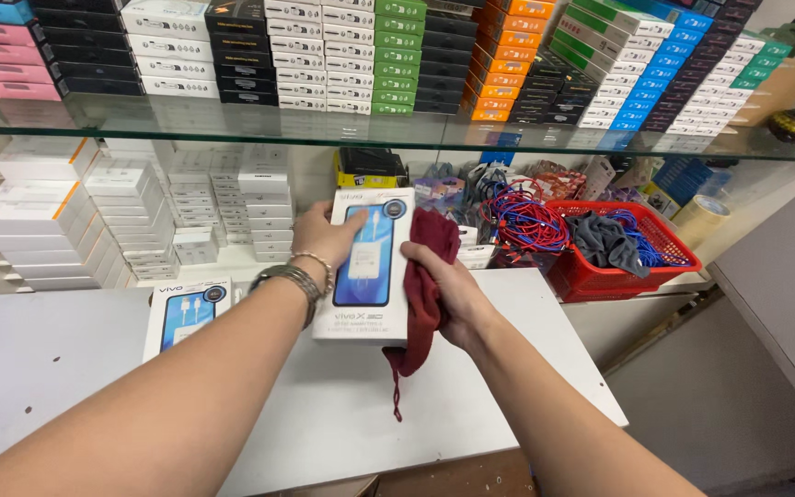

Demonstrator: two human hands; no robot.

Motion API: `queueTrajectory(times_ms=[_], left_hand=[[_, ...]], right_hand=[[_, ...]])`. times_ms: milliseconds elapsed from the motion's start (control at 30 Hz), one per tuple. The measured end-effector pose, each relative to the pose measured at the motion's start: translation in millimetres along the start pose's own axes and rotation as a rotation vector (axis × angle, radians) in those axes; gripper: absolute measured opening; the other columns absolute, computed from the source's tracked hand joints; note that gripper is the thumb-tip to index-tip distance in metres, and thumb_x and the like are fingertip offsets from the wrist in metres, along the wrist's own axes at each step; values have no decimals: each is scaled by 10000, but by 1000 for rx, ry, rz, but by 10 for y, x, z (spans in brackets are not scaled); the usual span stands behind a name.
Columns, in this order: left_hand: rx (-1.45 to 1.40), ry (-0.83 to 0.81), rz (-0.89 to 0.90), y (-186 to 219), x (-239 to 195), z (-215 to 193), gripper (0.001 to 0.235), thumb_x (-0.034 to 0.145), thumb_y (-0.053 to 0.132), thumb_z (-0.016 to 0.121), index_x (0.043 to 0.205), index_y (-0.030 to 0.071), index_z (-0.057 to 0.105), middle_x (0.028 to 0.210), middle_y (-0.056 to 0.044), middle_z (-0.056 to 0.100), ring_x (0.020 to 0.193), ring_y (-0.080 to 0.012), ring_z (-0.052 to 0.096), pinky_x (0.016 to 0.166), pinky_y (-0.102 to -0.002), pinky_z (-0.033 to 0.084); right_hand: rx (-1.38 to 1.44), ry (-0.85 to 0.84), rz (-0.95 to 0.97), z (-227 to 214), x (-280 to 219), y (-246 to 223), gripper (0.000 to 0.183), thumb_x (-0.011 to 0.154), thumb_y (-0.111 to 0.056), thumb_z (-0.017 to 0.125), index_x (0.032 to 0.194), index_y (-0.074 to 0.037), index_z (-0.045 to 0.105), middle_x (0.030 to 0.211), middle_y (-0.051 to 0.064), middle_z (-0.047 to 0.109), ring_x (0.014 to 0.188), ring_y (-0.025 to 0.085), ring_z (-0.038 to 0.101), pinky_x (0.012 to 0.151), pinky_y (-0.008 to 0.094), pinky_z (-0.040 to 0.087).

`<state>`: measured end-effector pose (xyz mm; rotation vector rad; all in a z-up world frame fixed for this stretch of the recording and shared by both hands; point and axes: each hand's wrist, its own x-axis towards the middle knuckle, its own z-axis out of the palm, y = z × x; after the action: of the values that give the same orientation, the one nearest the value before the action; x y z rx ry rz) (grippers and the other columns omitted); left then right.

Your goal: The person wipes the surfaces of several boxed electronics and packaged chargers with a red cloth. They handle each item one at a time, wiping all sides, then place the items back on the counter or into a cardboard box.

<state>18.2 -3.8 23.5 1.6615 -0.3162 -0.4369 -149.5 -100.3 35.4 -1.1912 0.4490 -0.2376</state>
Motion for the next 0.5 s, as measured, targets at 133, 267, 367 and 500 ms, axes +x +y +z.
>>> queueTrajectory(times_ms=[133, 267, 367, 500], left_hand=[[40, -41, -58, -3, -181, 312, 893, 856, 726, 666, 1397, 20, 575, 1346, -170, 644, 1256, -289, 635, 1099, -427, 500], [-532, -489, -191, 90, -378, 353, 854, 729, 714, 613, 1410, 201, 560, 1313, -66, 669, 1226, -222, 646, 1014, -450, 524], [-464, -621, -140, 168, -385, 221, 810, 731, 648, 694, 1368, 158, 590, 1279, -83, 703, 1156, -193, 690, 981, -409, 569], [-566, -552, -152, 128, -266, 98, 806, 844, 652, 698, 1334, 12, 667, 1153, -155, 723, 954, -225, 738, 848, -406, 610]], right_hand=[[35, 19, -176, 148, 139, -5, 723, 842, -517, 680, 1432, -146, 489, 1215, 60, 691, 1086, 170, 673, 963, 359, 545], [-18, 126, -180, 179, 353, -52, 761, 906, -616, 607, 1435, -77, 513, 1236, 76, 693, 1082, 190, 676, 965, 373, 533], [146, 75, -111, 21, 415, -167, 750, 873, -613, 613, 1373, -54, 582, 1187, 143, 715, 1040, 267, 697, 939, 433, 560], [276, -66, 55, -283, 356, -303, 660, 838, -563, 658, 1287, -79, 661, 1156, 114, 760, 1048, 245, 710, 947, 392, 567]])
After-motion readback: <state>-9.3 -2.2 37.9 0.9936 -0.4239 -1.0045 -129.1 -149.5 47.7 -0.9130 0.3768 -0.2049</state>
